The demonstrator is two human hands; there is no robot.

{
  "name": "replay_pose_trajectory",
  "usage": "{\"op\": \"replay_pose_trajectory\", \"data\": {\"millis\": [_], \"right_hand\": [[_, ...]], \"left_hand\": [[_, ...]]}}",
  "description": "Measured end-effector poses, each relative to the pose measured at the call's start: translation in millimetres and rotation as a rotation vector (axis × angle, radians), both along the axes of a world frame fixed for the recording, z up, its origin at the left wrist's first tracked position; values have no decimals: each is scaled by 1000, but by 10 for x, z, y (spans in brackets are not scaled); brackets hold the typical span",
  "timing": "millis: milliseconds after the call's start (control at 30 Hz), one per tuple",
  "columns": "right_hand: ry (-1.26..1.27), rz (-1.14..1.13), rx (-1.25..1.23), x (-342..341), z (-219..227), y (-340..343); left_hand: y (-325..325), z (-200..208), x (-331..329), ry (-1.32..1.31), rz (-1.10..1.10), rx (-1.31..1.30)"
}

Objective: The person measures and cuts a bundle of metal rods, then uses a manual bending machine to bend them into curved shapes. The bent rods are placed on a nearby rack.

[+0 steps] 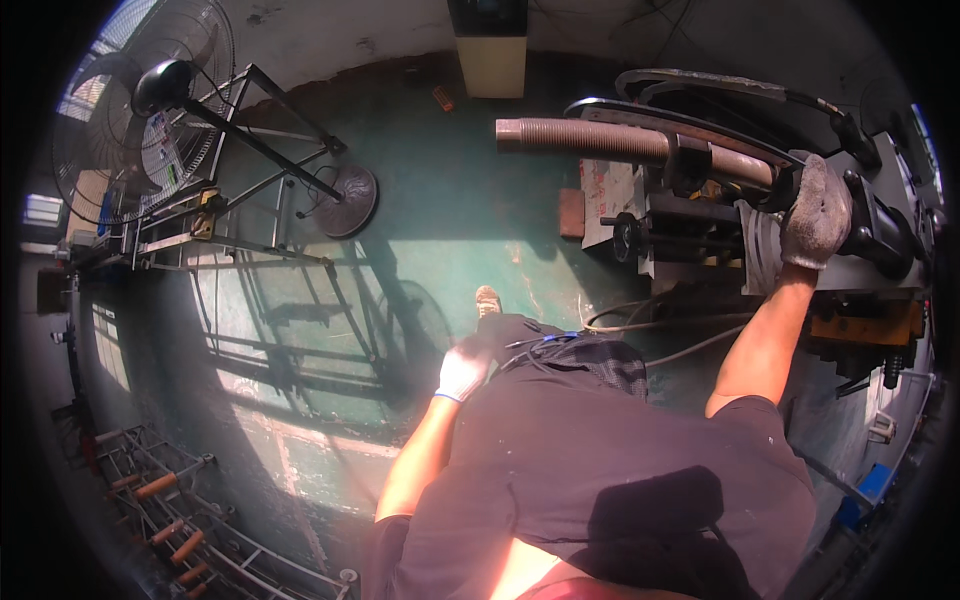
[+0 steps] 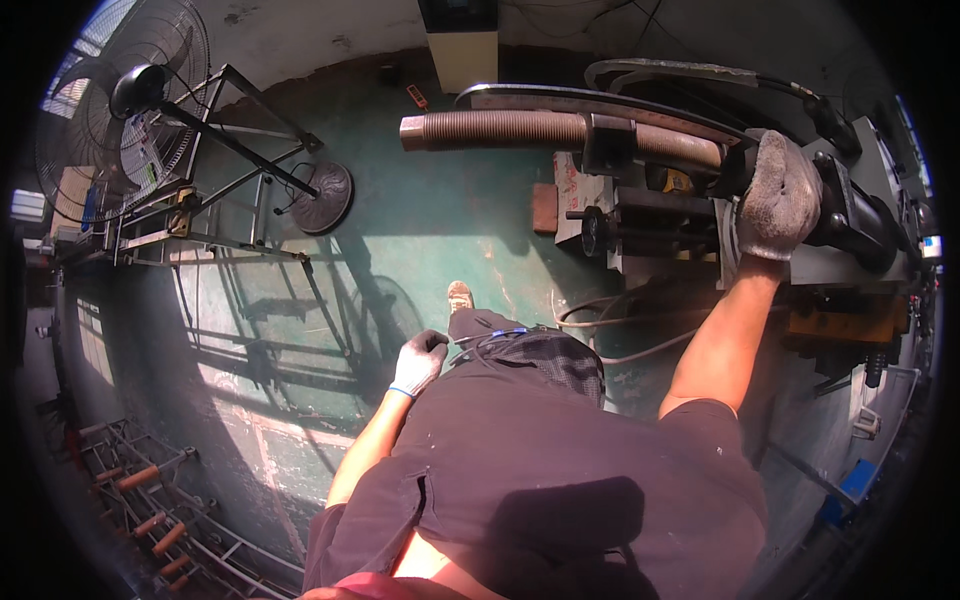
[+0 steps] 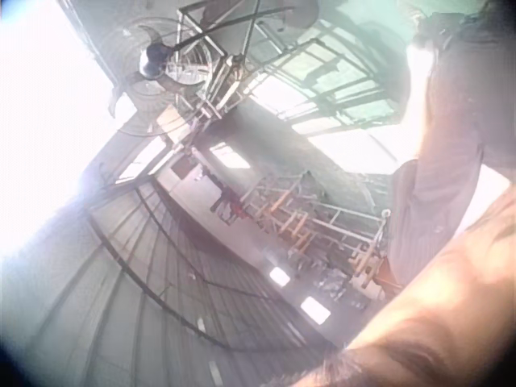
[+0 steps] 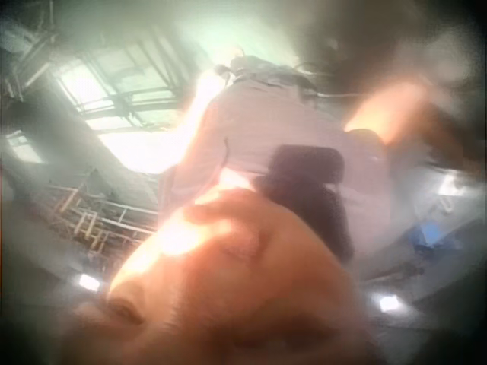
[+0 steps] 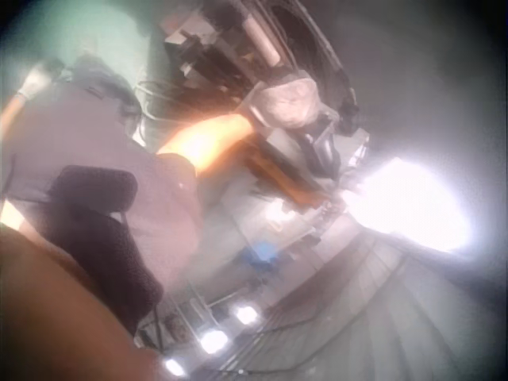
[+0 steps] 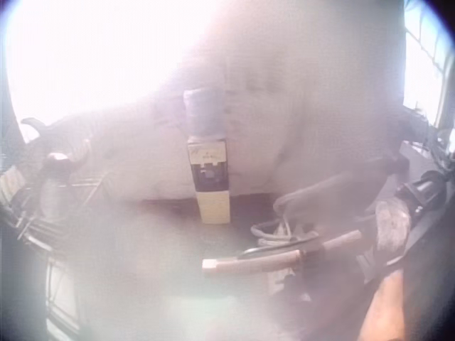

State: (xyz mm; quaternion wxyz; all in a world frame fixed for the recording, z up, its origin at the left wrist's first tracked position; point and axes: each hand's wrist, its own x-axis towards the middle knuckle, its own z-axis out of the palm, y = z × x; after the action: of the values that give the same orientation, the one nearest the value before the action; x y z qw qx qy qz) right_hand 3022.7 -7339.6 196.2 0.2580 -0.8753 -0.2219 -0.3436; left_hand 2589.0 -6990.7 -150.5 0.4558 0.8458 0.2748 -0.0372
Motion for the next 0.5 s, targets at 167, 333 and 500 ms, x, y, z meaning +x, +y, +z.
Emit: {"op": "replay_pose_trajectory", "data": {"millis": [167, 333, 500], "right_hand": [[-2, -71, 83, -197, 108, 292], [53, -192, 154, -272, 192, 361], [39, -254, 254, -235, 128, 499]], "left_hand": [[1391, 231, 614, 59, -150, 12], [2671, 95, 1458, 79, -63, 31], [3224, -328, 2355, 136, -210, -87]]}}
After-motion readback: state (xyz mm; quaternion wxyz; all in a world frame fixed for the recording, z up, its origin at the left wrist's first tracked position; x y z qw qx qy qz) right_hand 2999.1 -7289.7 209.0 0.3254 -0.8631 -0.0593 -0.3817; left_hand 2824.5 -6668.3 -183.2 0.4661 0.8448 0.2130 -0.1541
